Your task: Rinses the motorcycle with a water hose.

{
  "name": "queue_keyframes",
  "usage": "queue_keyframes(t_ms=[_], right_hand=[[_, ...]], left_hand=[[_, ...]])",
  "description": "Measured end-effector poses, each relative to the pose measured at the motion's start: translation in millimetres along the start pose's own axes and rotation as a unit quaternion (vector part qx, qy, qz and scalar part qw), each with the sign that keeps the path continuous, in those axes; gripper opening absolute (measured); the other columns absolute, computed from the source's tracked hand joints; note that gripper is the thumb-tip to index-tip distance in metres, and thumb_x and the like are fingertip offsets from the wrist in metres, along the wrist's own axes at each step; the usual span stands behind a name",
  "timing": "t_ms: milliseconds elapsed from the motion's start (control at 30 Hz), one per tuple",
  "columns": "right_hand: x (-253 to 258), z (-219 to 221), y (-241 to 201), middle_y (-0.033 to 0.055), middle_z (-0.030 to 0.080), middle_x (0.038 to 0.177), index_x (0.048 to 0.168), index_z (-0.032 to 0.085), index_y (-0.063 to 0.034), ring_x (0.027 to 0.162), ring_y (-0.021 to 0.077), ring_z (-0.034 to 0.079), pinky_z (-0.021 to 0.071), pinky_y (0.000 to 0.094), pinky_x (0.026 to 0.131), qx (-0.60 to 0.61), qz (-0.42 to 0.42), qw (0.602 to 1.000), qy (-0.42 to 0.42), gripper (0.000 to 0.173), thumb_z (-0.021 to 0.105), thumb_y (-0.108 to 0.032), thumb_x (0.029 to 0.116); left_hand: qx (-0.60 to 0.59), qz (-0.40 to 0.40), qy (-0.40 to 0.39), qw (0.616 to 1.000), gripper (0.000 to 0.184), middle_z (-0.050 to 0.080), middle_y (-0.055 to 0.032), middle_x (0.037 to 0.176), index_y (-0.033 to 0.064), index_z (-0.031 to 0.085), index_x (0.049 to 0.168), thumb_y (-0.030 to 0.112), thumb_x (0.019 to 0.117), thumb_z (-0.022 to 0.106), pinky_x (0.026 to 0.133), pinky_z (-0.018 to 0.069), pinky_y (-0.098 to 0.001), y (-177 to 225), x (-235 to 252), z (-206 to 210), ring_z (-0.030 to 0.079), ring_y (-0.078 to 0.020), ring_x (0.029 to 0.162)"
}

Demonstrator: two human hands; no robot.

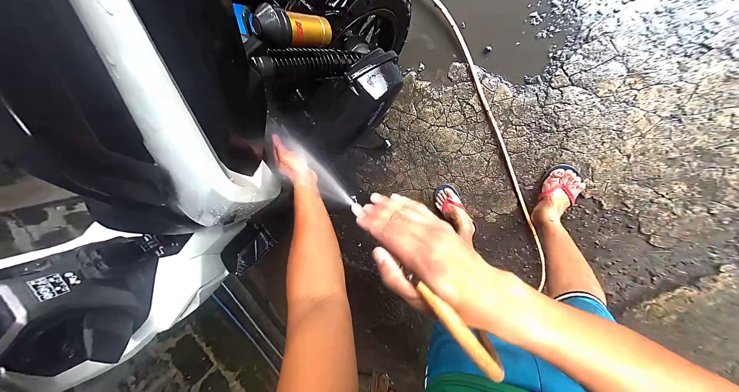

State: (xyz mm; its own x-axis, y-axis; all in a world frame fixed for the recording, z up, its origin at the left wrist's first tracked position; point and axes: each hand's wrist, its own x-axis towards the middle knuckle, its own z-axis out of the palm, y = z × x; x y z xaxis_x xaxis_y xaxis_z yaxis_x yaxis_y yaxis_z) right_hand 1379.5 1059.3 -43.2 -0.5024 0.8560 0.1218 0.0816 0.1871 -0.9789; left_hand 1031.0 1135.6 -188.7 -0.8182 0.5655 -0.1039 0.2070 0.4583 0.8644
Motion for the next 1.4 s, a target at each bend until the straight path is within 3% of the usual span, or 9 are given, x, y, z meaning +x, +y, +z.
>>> queue_keyframes(t_ms=[167,333,567,733,900,1033,1133,1267,1400], right_hand=[[-5.9,-22.3,5.4,0.0079,0.069,0.133,0.128,0.069,-0.0023,0.135,0.0218,0.058,0.0455,0.0440,0.118,-0.036,0.033,0.992,0.120,0.037,0.046,-0.019,0.1035],[-30.7,-15.9,-7.2,0.0113,0.067,0.137,0.130,0.067,-0.0047,0.138,0.0272,0.054,0.0405,0.0481,0.119,-0.034,0.016,0.999,0.038,0.039,0.043,-0.025,0.1069],[-35.7,-26.8,-0.8,0.0077,0.068,0.136,0.129,0.069,-0.0073,0.136,0.0229,0.057,0.0438,0.0463,0.117,-0.055,0.054,0.996,0.036,0.040,0.042,-0.025,0.1060],[-22.3,-35.9,3.2,0.0094,0.070,0.131,0.126,0.070,-0.0040,0.131,0.0231,0.061,0.0474,0.0465,0.115,-0.078,0.051,0.988,0.121,0.038,0.044,-0.021,0.1034],[7.3,-45.5,-7.2,0.0052,0.070,0.132,0.127,0.071,-0.0083,0.134,0.0193,0.059,0.0462,0.0429,0.115,-0.138,0.031,0.985,0.101,0.036,0.048,-0.023,0.1038],[28.4,-90.9,1.7,0.0002,0.075,0.114,0.131,0.070,-0.0150,0.104,0.0080,0.069,0.0575,0.0341,0.086,-0.196,0.098,0.962,0.162,0.039,0.045,-0.026,0.1027],[56.8,-115.6,13.1,-0.0040,0.074,0.096,0.128,0.070,-0.0122,0.077,-0.0018,0.065,0.0538,0.0211,0.064,-0.115,0.060,0.984,0.124,0.038,0.043,-0.024,0.1033],[126.6,-150.1,51.3,-0.0002,0.073,0.097,0.114,0.075,-0.0113,0.084,0.0033,0.064,0.0523,0.0303,0.074,-0.127,-0.027,0.986,0.100,0.038,0.043,-0.028,0.1006],[196.6,-159.6,65.0,-0.0020,0.074,0.096,0.102,0.075,-0.0116,0.089,0.0052,0.070,0.0605,0.0275,0.082,0.045,0.127,0.990,0.031,0.028,0.049,-0.023,0.1030]], left_hand=[[0.176,0.033,-0.076,0.981,0.051,0.039,-0.0126,0.163,0.0025,0.045,0.153,0.029,0.1135,0.027,0.127,0.0211,-0.0361,-14.0,16.9,-13.1,0.031,-0.0181,0.154],[0.267,0.144,-0.212,0.929,0.056,0.028,-0.0213,0.167,-0.0049,0.039,0.155,0.027,0.1124,0.022,0.130,0.0109,-0.0407,13.9,36.6,28.0,0.019,-0.0286,0.158],[0.375,0.277,-0.206,0.860,0.054,0.038,-0.0148,0.164,0.0005,0.043,0.155,0.026,0.1103,0.026,0.128,0.0217,-0.0483,-12.0,2.1,8.8,0.031,-0.0273,0.155],[0.399,0.261,-0.216,0.852,0.059,0.018,-0.0239,0.170,0.0032,0.039,0.157,0.037,0.1108,0.024,0.127,0.0147,-0.0577,-2.3,10.4,31.1,0.015,-0.0383,0.158],[0.298,0.227,-0.158,0.914,0.044,0.043,-0.0206,0.159,0.0025,0.067,0.133,0.024,0.1087,0.038,0.125,0.0292,-0.0404,23.5,-8.9,53.7,0.039,-0.0289,0.151],[0.223,0.271,-0.145,0.925,0.037,0.064,-0.0175,0.140,-0.0026,0.071,0.121,0.015,0.1070,0.042,0.117,0.0415,-0.0349,21.8,-11.5,55.4,0.057,-0.0223,0.136],[0.250,0.255,-0.156,0.921,0.042,0.053,-0.0210,0.152,-0.0040,0.060,0.138,0.017,0.1077,0.040,0.123,0.0334,-0.0385,31.4,-2.8,69.7,0.045,-0.0279,0.146],[0.389,0.227,-0.214,0.867,0.062,0.013,-0.0171,0.172,0.0063,0.028,0.163,0.037,0.1093,0.029,0.127,0.0043,-0.0579,25.7,-7.7,88.9,0.005,-0.0323,0.160],[0.422,0.254,-0.171,0.853,0.064,0.013,-0.0158,0.172,0.0081,0.025,0.164,0.042,0.1089,0.027,0.127,0.0036,-0.0594,11.6,-11.5,95.8,0.006,-0.0319,0.160]])
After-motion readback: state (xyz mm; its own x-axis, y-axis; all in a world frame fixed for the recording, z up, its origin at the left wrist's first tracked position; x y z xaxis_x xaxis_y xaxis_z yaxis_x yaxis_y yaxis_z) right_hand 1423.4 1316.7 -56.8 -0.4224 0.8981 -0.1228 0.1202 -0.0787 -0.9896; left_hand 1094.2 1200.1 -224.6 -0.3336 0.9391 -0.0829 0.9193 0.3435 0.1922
